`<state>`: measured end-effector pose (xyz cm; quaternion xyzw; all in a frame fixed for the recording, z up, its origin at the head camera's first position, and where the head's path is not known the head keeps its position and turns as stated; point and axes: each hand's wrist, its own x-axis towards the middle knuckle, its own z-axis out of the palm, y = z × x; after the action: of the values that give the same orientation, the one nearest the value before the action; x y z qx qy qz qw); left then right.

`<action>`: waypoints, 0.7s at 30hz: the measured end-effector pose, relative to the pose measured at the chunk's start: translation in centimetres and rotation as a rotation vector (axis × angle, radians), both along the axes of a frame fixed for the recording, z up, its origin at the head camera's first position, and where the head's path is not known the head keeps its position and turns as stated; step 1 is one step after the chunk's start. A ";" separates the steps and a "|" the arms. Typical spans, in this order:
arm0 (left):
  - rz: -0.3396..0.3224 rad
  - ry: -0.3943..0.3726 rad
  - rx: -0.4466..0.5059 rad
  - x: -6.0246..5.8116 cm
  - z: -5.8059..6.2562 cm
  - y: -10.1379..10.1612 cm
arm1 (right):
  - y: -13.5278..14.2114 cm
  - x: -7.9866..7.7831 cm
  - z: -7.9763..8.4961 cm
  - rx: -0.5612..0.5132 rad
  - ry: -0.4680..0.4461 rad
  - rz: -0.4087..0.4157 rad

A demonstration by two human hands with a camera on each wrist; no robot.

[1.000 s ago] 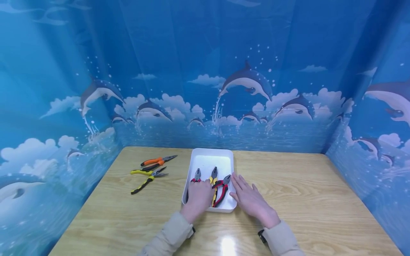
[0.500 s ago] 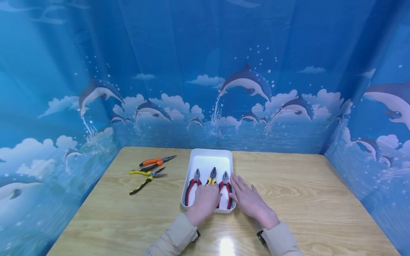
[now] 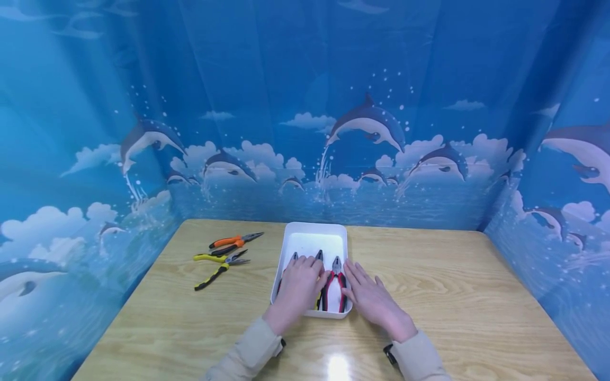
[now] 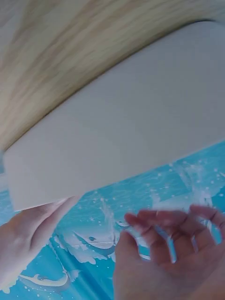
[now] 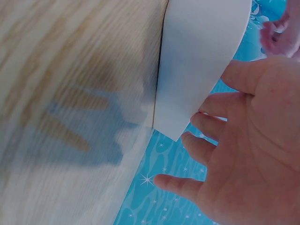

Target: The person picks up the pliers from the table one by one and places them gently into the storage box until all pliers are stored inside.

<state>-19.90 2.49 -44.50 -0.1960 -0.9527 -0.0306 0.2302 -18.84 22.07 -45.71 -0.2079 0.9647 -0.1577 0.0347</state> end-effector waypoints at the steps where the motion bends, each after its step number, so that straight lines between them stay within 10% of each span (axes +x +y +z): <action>1: -0.011 0.007 -0.003 0.0 0.1 -0.2 | 0.0 0.0 0.0 -0.001 0.005 0.002; 21: 0.004 0.111 0.130 -1.6 -0.1 -7.4 | 0.4 0.0 -0.1 0.018 0.011 -0.007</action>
<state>-21.53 -4.87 -44.58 -0.1802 -0.9349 -0.0812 0.2949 -18.88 22.43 -45.84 -0.2052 0.9670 -0.1480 0.0306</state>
